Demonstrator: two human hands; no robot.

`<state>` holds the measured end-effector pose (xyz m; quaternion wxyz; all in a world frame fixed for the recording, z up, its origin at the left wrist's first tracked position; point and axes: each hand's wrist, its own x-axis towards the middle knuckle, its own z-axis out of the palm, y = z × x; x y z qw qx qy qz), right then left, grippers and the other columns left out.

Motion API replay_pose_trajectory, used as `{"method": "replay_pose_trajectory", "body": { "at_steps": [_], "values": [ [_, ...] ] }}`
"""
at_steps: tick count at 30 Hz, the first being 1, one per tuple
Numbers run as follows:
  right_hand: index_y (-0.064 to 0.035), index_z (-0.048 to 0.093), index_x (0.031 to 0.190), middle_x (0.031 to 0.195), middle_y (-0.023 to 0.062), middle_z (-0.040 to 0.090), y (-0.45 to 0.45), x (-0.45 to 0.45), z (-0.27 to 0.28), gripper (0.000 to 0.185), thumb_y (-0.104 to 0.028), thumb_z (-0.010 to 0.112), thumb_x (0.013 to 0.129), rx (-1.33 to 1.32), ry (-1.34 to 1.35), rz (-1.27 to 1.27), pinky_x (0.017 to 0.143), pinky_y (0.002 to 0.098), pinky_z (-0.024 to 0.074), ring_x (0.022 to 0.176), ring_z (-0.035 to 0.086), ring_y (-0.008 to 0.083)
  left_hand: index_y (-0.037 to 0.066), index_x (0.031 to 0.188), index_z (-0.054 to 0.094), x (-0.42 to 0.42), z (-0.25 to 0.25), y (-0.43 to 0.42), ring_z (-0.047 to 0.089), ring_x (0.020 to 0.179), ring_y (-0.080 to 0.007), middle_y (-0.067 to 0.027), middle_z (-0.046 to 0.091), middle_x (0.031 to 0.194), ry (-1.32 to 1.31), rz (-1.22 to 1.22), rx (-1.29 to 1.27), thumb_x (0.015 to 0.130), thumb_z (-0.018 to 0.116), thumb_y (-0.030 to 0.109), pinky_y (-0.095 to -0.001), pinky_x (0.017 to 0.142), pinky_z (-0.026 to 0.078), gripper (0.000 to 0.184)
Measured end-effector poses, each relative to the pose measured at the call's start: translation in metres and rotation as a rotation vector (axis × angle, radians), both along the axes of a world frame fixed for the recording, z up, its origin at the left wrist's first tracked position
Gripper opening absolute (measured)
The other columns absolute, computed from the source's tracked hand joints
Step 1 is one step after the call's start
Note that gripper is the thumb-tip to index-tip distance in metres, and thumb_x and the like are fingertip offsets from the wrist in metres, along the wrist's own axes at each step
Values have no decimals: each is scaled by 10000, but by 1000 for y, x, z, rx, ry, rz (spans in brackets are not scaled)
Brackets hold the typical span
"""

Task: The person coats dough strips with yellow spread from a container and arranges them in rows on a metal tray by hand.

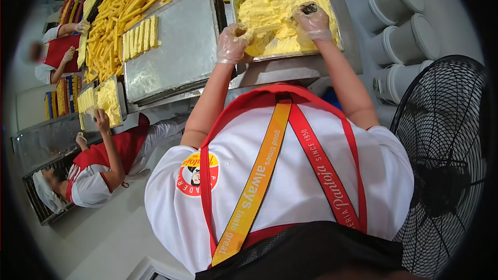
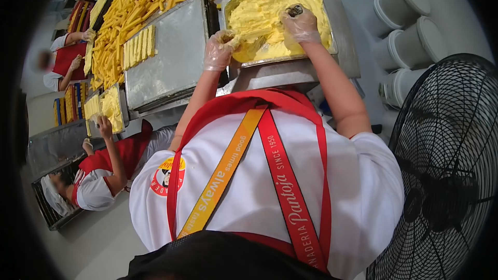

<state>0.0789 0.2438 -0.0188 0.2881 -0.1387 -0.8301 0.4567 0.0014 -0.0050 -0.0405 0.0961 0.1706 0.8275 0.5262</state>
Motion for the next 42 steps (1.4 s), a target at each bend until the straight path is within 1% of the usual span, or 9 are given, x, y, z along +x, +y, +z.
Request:
{"method": "replay_pose_trajectory", "body": {
  "at_steps": [11, 14, 24, 27, 29, 35, 37, 39, 42],
  "values": [
    [-54, 656, 769, 738, 77, 686, 15, 0, 0, 325, -374, 713, 771, 247, -339, 14, 622, 334, 522, 607, 651, 183, 29, 935, 657, 26, 40, -1, 656, 756, -295, -161, 660, 823, 414, -236, -161, 733, 675, 98, -370, 670, 520, 214],
    [-25, 656, 755, 751, 126, 686, -10, 15, 39, 381, -404, 692, 773, -306, 87, 260, 648, 360, 522, 645, 661, 244, 51, 953, 611, 20, 31, -8, 630, 778, -324, -156, 626, 820, 759, -389, -301, 726, 623, 34, -394, 678, 510, 228],
    [26, 660, 808, 827, 242, 663, 9, -18, 39, 436, -400, 656, 719, 210, -400, 103, 736, 424, 509, 793, 651, 367, 76, 993, 575, 21, 23, -13, 616, 790, -328, -138, 624, 847, 853, -450, -347, 741, 583, 41, -419, 694, 496, 255],
    [25, 648, 839, 827, 249, 653, -9, -6, 46, 423, -382, 665, 722, -145, -193, 292, 737, 426, 505, 791, 640, 371, 97, 982, 585, 24, 23, -10, 618, 769, -317, -113, 625, 806, 873, -418, -390, 735, 593, 52, -412, 684, 497, 251],
    [22, 641, 869, 846, 249, 650, 12, -16, 25, 413, -364, 674, 726, 324, -280, 327, 747, 426, 501, 802, 637, 365, 111, 937, 611, 25, 22, -11, 619, 753, -307, -91, 624, 764, 877, -388, -453, 728, 607, 69, -406, 668, 500, 213],
    [22, 646, 901, 905, 258, 648, 14, -14, 32, 397, -342, 650, 745, 267, -484, 64, 773, 442, 497, 877, 626, 409, 121, 843, 687, 12, 58, -62, 642, 657, -273, -101, 675, 761, 705, 165, -128, 777, 699, 206, -378, 590, 509, 108],
    [21, 648, 908, 909, 258, 649, 6, -12, 37, 399, -343, 645, 747, 261, -529, 38, 772, 442, 497, 881, 625, 414, 115, 837, 706, -23, 50, -111, 646, 659, -273, -122, 677, 766, 748, 492, -524, 776, 709, 258, -364, 590, 511, 155],
    [19, 649, 916, 914, 255, 651, 1, -12, 39, 400, -344, 644, 749, 240, -599, 7, 770, 440, 498, 880, 626, 413, 112, 807, 717, -50, 66, -139, 642, 654, -308, -152, 672, 746, 604, 692, -305, 726, 726, 298, -381, 604, 513, 203],
    [15, 651, 922, 893, 248, 655, -1, -12, 35, 393, -336, 649, 745, 208, -520, -2, 756, 436, 501, 855, 632, 407, 96, 774, 715, -105, 26, -188, 639, 661, -345, -175, 666, 722, 852, 820, -587, 683, 724, 309, -403, 638, 515, 233]
  ]
}}
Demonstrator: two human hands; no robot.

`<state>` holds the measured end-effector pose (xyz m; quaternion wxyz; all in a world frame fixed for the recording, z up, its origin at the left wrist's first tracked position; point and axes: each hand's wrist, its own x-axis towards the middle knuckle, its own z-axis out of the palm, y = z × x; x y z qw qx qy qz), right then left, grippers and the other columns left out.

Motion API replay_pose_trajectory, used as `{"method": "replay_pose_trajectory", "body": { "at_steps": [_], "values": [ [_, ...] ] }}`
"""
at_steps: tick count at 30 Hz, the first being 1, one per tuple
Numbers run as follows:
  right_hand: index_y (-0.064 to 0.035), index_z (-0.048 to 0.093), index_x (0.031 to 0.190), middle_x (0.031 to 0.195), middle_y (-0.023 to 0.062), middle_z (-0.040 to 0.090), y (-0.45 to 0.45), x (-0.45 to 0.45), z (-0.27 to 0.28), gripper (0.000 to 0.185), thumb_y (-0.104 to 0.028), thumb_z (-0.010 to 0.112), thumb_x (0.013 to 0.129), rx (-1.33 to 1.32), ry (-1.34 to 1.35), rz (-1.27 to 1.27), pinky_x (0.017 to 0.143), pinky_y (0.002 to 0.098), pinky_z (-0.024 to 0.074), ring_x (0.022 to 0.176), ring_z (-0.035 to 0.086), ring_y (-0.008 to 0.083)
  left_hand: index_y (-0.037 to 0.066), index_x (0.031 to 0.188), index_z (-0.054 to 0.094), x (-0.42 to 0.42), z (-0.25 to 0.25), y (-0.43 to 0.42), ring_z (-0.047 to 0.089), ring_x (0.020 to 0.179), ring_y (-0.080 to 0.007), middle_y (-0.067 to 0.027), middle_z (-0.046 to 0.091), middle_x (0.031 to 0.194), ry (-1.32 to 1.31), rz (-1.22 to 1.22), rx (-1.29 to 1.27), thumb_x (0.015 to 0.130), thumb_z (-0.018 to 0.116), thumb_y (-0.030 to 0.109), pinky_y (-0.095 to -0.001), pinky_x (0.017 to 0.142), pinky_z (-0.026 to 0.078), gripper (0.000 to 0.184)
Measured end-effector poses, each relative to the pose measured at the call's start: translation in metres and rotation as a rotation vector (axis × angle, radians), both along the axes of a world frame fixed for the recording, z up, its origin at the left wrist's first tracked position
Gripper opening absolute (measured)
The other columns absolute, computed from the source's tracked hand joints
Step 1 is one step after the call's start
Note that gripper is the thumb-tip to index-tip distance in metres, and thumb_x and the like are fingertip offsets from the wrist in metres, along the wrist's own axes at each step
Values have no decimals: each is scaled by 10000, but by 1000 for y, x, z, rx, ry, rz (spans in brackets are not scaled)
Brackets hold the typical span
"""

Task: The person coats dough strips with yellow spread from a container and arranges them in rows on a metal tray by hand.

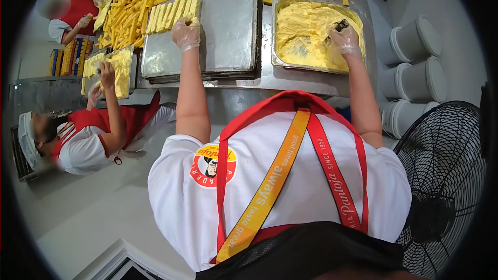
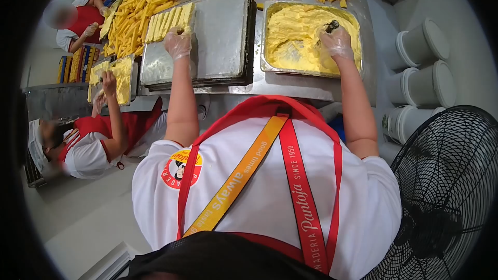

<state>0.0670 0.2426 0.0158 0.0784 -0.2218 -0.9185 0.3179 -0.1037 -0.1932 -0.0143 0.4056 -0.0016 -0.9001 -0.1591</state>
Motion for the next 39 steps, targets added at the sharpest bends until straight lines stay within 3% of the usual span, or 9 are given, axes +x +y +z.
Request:
{"method": "replay_pose_trajectory", "body": {
  "at_steps": [12, 18, 22, 26, 28, 31, 34, 37, 39],
  "values": [
    [-34, 606, 899, 803, 143, 640, -49, 19, 2, 266, -267, 673, 788, -290, 150, 634, 721, 372, 507, 735, 611, 265, -18, 1158, 531, -2, 31, 47, 587, 1043, -345, -216, 603, 1140, -128, 106, -300, 740, 706, 359, -442, 874, 472, 589],
    [-49, 636, 887, 881, 184, 648, -11, -19, 3, 192, -232, 611, 837, 6, 180, 133, 745, 397, 507, 812, 625, 352, 173, 1159, 635, -18, 46, 193, 584, 1087, -335, -140, 627, 1177, -569, -786, -31, 856, 634, 429, -395, 901, 465, 396],
    [-49, 608, 864, 829, 185, 619, -46, 5, -1, 144, -183, 630, 817, -3, 353, 702, 731, 410, 502, 768, 620, 334, 124, 1223, 597, -83, -5, 263, 584, 1081, -349, -166, 592, 1221, -729, -911, -360, 914, 491, 395, -411, 881, 470, 425],
    [-42, 590, 853, 823, 182, 617, -18, -17, -14, 178, -200, 651, 799, -323, 196, 447, 685, 433, 493, 751, 617, 354, 108, 1247, 580, -125, -41, 289, 541, 1150, -347, -179, 547, 1280, -992, -683, -558, 886, 469, 449, -432, 926, 440, 509],
    [-41, 586, 832, 825, 181, 619, -8, -23, -15, 167, -196, 640, 801, -39, 308, 228, 686, 427, 492, 759, 616, 355, 93, 1247, 585, -122, -32, 293, 488, 1236, -325, -179, 484, 1362, -1158, -527, -563, 862, 442, 580, -428, 993, 400, 637],
    [-48, 585, 860, 830, 179, 622, -29, -5, -11, 172, -201, 635, 799, 147, 364, 549, 701, 421, 497, 771, 620, 351, 91, 1138, 658, -88, -8, 286, 571, 1118, -318, -178, 600, 1202, -911, -481, -462, 786, 549, 546, -406, 919, 453, 585],
    [-53, 565, 894, 789, 150, 620, -32, 8, -1, 202, -202, 661, 796, -237, 210, 917, 712, 377, 515, 718, 607, 309, 110, 1037, 699, -86, -4, 275, 629, 971, -328, -176, 664, 1042, -665, -491, -263, 755, 639, 417, -410, 833, 491, 421],
    [-38, 592, 860, 786, 148, 629, -10, -15, 13, 189, -210, 657, 816, -400, -78, 367, 699, 397, 514, 734, 618, 252, 116, 982, 718, -73, 13, 259, 648, 863, -339, -177, 684, 921, -484, -552, -43, 743, 679, 314, -406, 773, 509, 313],
    [-40, 604, 893, 805, 156, 632, 11, -28, -19, 208, -227, 650, 814, -97, 218, 237, 700, 402, 510, 745, 622, 270, 94, 980, 713, -59, 22, 244, 667, 821, -299, -182, 685, 879, -336, -674, 47, 783, 669, 241, -378, 731, 517, 250]
  ]
}}
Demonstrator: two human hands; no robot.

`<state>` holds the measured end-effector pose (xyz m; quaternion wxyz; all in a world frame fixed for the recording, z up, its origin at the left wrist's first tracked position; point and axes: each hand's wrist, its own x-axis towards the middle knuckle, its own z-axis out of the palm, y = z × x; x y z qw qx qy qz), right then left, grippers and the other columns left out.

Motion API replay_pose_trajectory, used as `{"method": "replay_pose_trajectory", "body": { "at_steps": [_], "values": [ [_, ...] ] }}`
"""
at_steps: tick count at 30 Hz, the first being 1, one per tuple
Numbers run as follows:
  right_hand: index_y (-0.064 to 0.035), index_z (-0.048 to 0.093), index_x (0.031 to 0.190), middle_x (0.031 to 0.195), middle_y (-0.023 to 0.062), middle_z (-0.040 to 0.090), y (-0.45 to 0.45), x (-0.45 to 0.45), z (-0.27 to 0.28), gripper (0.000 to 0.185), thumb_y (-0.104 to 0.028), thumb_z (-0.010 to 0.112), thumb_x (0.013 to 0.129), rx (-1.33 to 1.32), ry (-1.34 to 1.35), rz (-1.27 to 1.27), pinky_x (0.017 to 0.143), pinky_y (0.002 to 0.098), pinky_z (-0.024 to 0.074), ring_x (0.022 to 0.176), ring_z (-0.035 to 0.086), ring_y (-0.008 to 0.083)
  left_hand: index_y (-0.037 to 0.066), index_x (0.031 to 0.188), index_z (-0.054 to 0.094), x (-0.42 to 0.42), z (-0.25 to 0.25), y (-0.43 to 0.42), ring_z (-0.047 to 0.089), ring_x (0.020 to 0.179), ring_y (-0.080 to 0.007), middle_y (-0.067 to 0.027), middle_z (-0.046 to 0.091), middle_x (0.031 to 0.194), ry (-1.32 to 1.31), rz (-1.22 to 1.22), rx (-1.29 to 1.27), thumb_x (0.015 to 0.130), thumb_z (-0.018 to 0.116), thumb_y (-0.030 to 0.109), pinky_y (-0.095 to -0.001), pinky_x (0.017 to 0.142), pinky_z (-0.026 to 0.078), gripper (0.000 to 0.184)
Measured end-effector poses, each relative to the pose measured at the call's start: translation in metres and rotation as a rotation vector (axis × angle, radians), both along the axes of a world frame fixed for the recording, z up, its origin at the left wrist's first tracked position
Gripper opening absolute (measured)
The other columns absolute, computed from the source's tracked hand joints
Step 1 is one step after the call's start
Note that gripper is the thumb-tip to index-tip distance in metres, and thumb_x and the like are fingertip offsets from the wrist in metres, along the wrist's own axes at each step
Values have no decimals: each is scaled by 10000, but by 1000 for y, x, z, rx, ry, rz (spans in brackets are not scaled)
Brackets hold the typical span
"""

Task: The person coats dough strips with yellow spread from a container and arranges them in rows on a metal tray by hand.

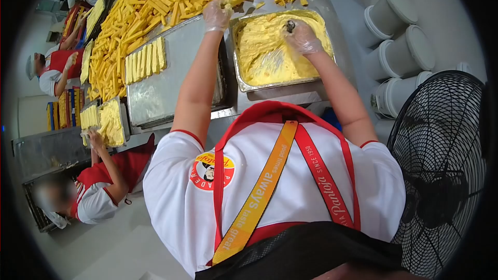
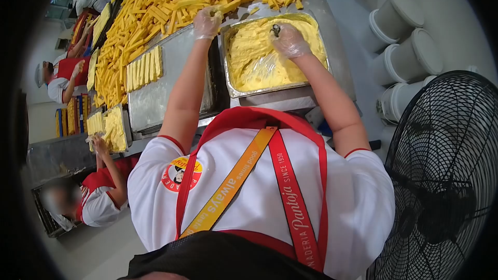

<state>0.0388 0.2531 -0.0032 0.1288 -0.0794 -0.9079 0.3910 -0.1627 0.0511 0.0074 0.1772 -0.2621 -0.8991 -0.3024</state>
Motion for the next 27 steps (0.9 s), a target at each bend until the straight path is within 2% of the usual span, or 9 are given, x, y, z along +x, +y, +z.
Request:
{"method": "replay_pose_trajectory", "body": {
  "at_steps": [3, 7, 9, 13, 16, 18, 20, 24, 27],
  "values": [
    [-44, 614, 912, 808, 151, 634, -22, 25, 8, 227, -240, 655, 805, 174, 156, 214, 726, 396, 511, 756, 628, 270, 68, 1028, 699, 41, 20, -21, 682, 782, -210, -142, 700, 868, 39, -189, 189, 844, 637, 197, -319, 693, 532, 232],
    [-34, 619, 907, 802, 146, 646, -20, 51, 35, 240, -255, 656, 819, -91, -189, 508, 716, 381, 525, 740, 644, 241, 19, 1113, 663, 107, 3, -41, 649, 752, -99, -64, 701, 864, -668, -361, 339, 895, 608, 188, -241, 707, 542, 281],
    [-11, 640, 858, 722, 165, 654, 2, 38, 36, 307, -318, 638, 848, -220, -355, 189, 636, 362, 540, 699, 663, 208, 2, 1088, 671, 138, -6, -47, 637, 770, -83, -66, 700, 862, -742, -353, 247, 896, 608, 195, -248, 705, 535, 279],
    [-16, 664, 847, 760, 128, 685, 5, 33, 18, 294, -309, 651, 832, 222, 223, -143, 669, 373, 513, 694, 662, 231, 52, 970, 702, 168, -20, -49, 654, 762, -348, -186, 672, 834, -291, -365, 76, 795, 647, 217, -388, 686, 519, 247],
    [-16, 665, 835, 779, 124, 693, -20, 50, 39, 292, -306, 686, 808, -388, 95, -20, 682, 373, 513, 729, 668, 251, 57, 995, 687, 178, -17, -45, 654, 790, -339, -177, 676, 863, -296, -263, 21, 764, 640, 152, -389, 710, 511, 254],
    [-18, 666, 834, 771, 111, 696, -19, 41, 16, 287, -301, 702, 794, -185, 336, 48, 676, 370, 517, 717, 669, 248, 68, 1019, 667, 181, -19, -47, 638, 793, -351, -171, 668, 846, -213, -238, 33, 738, 659, 158, -399, 719, 501, 295],
    [-15, 670, 833, 772, 92, 703, -14, 39, 6, 294, -302, 710, 784, -564, 5, -146, 682, 379, 523, 707, 671, 248, 62, 1030, 656, 182, -18, -50, 634, 792, -350, -171, 664, 849, -251, -256, 5, 725, 666, 157, -403, 724, 499, 320],
    [-10, 661, 852, 752, 66, 690, 0, 35, -1, 304, -278, 756, 745, -123, 52, -267, 673, 341, 521, 715, 670, 198, 53, 1034, 641, 186, -18, -53, 629, 776, -350, -177, 656, 851, -258, -282, 60, 710, 670, 136, -408, 717, 498, 336],
    [-4, 662, 858, 748, 74, 685, -23, 49, 25, 352, -310, 774, 724, -360, 186, -11, 694, 329, 517, 718, 663, 185, 38, 1035, 628, 185, -14, -52, 630, 775, -350, -186, 655, 860, -305, -273, -15, 698, 679, 128, -406, 710, 499, 353]
  ]
}}
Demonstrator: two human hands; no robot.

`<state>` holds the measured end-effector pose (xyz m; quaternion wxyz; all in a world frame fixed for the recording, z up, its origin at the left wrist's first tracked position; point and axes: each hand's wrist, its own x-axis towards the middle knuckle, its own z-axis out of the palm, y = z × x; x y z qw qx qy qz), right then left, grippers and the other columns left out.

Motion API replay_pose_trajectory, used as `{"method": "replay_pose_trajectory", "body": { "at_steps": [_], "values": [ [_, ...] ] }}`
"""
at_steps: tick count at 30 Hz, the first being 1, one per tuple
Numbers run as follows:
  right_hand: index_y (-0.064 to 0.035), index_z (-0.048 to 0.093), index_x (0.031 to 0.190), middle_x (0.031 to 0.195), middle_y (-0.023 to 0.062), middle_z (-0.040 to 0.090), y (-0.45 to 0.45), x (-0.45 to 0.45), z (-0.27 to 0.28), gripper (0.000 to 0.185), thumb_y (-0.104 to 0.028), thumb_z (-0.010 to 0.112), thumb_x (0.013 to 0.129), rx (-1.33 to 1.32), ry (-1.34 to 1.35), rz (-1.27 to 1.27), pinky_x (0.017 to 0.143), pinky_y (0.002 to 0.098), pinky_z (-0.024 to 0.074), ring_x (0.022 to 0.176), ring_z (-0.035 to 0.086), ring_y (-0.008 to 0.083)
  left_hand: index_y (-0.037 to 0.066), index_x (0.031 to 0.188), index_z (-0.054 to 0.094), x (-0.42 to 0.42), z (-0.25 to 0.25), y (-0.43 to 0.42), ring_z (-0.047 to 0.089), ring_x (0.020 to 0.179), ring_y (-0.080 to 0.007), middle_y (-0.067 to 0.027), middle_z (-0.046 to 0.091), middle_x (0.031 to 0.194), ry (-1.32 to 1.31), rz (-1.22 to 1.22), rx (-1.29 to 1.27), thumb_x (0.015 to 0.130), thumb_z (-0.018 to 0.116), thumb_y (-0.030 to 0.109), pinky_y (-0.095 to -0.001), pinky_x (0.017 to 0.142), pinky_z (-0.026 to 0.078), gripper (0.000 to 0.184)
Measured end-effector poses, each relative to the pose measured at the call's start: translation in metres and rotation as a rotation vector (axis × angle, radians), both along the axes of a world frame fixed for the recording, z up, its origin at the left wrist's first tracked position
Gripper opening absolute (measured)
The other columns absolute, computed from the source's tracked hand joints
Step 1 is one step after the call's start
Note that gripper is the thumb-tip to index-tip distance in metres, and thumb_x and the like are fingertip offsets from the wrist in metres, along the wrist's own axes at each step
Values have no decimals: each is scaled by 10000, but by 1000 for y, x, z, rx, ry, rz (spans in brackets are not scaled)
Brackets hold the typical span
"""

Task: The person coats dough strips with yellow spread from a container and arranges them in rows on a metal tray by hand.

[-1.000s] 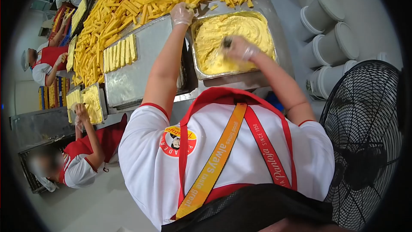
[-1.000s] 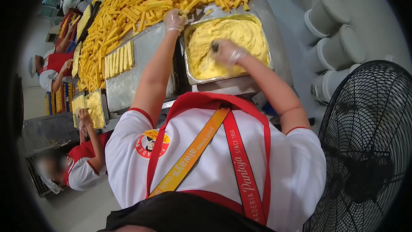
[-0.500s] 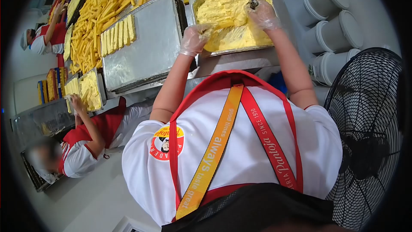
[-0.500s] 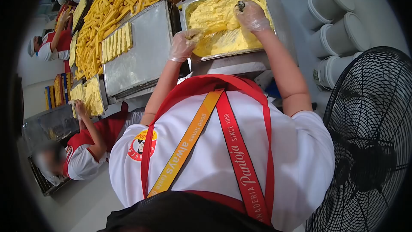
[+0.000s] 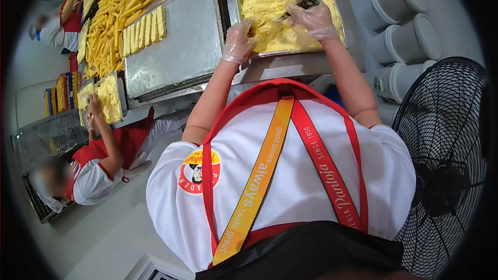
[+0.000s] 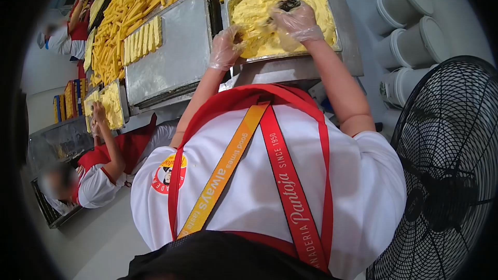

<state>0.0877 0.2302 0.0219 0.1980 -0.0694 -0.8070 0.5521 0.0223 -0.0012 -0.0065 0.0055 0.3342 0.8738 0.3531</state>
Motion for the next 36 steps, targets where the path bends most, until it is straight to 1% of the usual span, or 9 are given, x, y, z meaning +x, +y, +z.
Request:
{"method": "replay_pose_trajectory", "body": {
  "at_steps": [1, 8, 14, 19, 22, 24, 26, 29, 36],
  "values": [
    [6, 666, 854, 774, 85, 693, -7, 1, -1, 394, -347, 776, 718, -216, 70, 63, 726, 332, 512, 720, 658, 197, 35, 1043, 622, 0, -2, 0, 630, 775, -351, -187, 655, 858, 20, 5, 13, 696, 683, 132, -406, 707, 499, 366],
    [25, 663, 823, 754, 129, 682, 34, -28, -46, 486, -440, 742, 710, 418, -309, -269, 661, 359, 522, 697, 661, 220, 27, 1050, 611, -1, 0, -1, 642, 773, -333, -185, 653, 835, -18, 22, 31, 696, 680, 146, -385, 703, 503, 380],
    [-34, 647, 851, 791, 100, 681, -6, -3, -16, 325, -348, 699, 781, 141, 209, 49, 690, 329, 514, 706, 659, 218, 18, 959, 649, -12, -18, -7, 643, 754, -317, -173, 658, 814, -130, 51, 49, 684, 672, 136, -367, 695, 502, 301],
    [-14, 652, 774, 758, 145, 673, 28, -15, -38, 335, -344, 695, 745, 350, -165, -250, 651, 396, 514, 700, 657, 305, 17, 881, 690, -5, 7, -15, 650, 716, -259, -134, 681, 791, -149, 107, -2, 681, 709, 140, -334, 667, 509, 236],
    [-1, 661, 796, 764, 180, 673, 30, -8, -39, 370, -359, 706, 716, 319, -203, -336, 696, 404, 513, 745, 662, 340, 34, 834, 705, -25, 2, -49, 652, 686, -209, -111, 691, 773, -194, 287, 426, 703, 747, 184, -311, 640, 517, 203],
    [3, 666, 809, 770, 188, 674, 29, -8, -43, 379, -359, 711, 705, 230, -258, -347, 713, 406, 511, 762, 664, 347, 55, 846, 712, -49, 22, -87, 648, 669, -168, -109, 698, 785, 159, 571, 183, 719, 766, 207, -296, 621, 523, 205],
    [4, 669, 815, 778, 189, 676, 27, -10, -46, 380, -355, 716, 698, 152, -301, -356, 725, 407, 508, 775, 665, 348, 51, 821, 690, -47, 57, -100, 656, 655, -276, -158, 662, 721, 175, 773, 288, 721, 706, 245, -368, 564, 504, 218],
    [-3, 666, 799, 763, 175, 677, 21, -12, -48, 367, -351, 719, 696, 178, -246, -361, 706, 396, 510, 759, 667, 332, 34, 799, 688, -106, -1, -155, 643, 653, -318, -174, 656, 714, 623, 831, 36, 667, 722, 238, -411, 612, 507, 246],
    [-21, 651, 807, 740, 145, 658, -7, 1, -9, 249, -251, 710, 731, 177, -259, -300, 677, 369, 504, 702, 646, 287, 18, 799, 657, -127, -19, -168, 618, 782, -364, -200, 644, 803, 304, 883, -184, 608, 789, 287, -428, 746, 494, 355]
  ]
}}
